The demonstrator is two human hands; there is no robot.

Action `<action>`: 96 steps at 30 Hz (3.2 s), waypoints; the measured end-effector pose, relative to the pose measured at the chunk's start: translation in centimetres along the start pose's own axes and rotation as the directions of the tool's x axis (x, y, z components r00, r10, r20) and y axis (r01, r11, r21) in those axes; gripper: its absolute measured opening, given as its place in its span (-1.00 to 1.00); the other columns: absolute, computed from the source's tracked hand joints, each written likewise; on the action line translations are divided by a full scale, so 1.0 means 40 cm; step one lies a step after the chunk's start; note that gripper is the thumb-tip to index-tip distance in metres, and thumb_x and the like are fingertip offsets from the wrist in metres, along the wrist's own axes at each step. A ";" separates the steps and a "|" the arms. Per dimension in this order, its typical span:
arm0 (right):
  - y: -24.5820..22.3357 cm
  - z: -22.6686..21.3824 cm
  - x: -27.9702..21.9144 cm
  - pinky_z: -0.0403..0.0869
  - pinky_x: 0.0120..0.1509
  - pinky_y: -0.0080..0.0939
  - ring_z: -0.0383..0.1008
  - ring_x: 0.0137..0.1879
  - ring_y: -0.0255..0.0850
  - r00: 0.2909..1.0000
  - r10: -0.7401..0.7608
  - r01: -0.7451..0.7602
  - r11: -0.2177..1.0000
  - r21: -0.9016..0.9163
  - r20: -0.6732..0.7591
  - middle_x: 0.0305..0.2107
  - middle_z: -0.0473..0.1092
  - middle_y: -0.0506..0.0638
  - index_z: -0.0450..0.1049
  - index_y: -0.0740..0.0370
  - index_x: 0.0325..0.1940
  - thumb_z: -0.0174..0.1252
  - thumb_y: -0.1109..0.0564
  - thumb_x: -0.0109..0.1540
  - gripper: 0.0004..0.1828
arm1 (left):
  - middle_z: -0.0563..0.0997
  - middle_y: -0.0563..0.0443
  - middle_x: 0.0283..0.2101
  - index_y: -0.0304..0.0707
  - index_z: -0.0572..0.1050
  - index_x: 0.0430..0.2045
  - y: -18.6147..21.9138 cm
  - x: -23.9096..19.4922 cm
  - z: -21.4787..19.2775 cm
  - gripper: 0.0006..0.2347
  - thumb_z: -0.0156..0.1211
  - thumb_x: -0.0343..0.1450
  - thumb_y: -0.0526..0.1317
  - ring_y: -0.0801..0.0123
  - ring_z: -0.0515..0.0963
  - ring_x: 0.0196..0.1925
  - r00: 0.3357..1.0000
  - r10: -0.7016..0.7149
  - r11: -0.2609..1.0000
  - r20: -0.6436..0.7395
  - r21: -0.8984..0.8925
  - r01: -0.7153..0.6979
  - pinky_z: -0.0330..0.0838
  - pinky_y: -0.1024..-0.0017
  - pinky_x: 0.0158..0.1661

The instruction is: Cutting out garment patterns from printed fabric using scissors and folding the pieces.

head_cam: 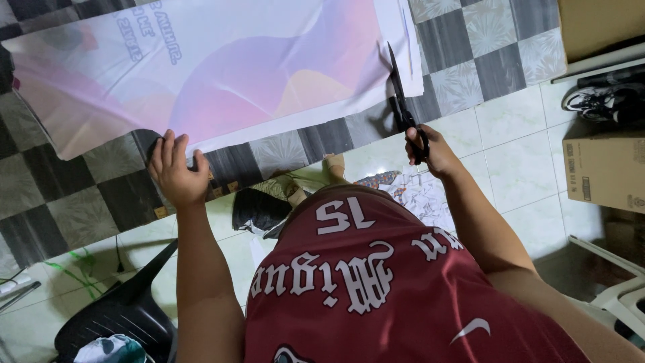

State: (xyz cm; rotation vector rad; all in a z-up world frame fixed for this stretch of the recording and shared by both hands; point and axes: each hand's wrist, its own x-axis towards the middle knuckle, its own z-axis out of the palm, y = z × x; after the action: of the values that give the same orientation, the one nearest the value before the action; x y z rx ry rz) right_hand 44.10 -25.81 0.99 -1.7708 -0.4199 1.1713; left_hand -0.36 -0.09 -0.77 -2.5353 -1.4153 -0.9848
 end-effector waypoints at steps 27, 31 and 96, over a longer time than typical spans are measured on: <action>-0.071 0.030 0.034 0.40 -0.57 -0.28 0.41 -0.62 -0.13 1.000 0.001 0.000 0.999 -0.038 0.026 -0.67 0.30 0.16 0.32 0.32 -0.25 0.14 -0.22 0.26 -0.50 | 0.54 -0.11 0.05 -0.19 0.59 -0.16 -0.002 0.002 0.001 -0.71 0.33 0.23 -0.28 0.05 0.47 0.09 1.000 0.004 1.000 0.018 0.018 -0.004 0.28 0.14 -0.01; -0.091 0.038 0.054 0.40 -0.54 -0.27 0.41 -0.60 -0.14 0.999 0.002 -0.001 0.999 -0.040 0.038 -0.64 0.30 0.14 0.31 0.32 -0.22 0.13 -0.28 0.26 -0.45 | 0.55 -0.12 0.05 -0.18 0.59 -0.17 -0.008 -0.005 0.011 -0.70 0.32 0.22 -0.27 0.04 0.48 0.08 1.000 0.013 1.000 0.004 0.011 -0.013 0.28 0.14 0.00; -0.207 0.092 0.272 0.34 -0.57 -0.33 0.40 -0.62 -0.16 0.997 -0.058 0.063 0.991 -0.119 0.049 -0.66 0.30 0.12 0.33 0.30 -0.33 0.18 -0.43 0.21 -0.32 | 0.49 -0.01 0.13 -0.08 0.52 -0.08 -0.007 -0.002 0.007 -0.67 0.29 0.27 -0.19 0.09 0.40 0.18 0.982 -0.089 0.995 0.165 0.048 0.082 0.20 0.13 0.08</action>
State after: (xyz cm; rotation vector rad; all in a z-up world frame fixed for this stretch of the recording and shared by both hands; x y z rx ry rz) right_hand 47.92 -12.21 1.83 -1.8240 -0.5782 1.1666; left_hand -0.48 0.11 -1.09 -2.6000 -1.5819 -0.7602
